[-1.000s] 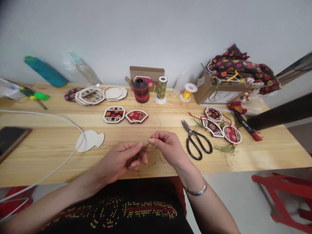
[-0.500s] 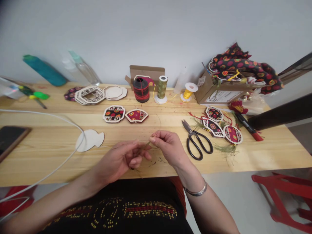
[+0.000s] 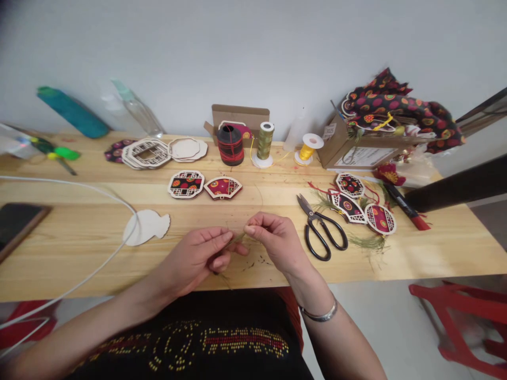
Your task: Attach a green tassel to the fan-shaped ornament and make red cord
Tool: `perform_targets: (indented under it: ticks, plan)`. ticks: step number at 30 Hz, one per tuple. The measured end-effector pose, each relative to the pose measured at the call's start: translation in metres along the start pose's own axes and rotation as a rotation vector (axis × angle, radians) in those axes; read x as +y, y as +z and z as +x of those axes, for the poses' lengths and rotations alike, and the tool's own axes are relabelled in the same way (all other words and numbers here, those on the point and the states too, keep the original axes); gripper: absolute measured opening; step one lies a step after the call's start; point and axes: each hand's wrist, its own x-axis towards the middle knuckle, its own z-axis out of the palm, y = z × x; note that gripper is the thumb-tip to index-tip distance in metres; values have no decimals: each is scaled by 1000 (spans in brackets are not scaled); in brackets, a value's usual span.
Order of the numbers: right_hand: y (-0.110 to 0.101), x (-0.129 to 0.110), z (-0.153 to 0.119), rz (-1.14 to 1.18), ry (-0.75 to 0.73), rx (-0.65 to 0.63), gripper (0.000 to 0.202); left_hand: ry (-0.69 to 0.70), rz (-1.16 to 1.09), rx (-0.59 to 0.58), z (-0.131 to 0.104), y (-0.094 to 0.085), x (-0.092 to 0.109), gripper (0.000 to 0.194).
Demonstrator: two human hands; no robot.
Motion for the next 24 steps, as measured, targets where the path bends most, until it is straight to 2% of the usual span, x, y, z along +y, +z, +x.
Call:
perform_targets:
  ticks: [14, 21, 24]
  plan:
    - [0, 3, -2, 38, 37, -74, 11, 9, -93, 89, 3, 2, -1, 18]
    - [6, 3, -1, -46, 99, 50, 15, 35, -20, 109, 3, 2, -1, 19]
    - [9, 1, -1, -82, 98, 65, 13, 64, 29, 110, 3, -1, -3, 22]
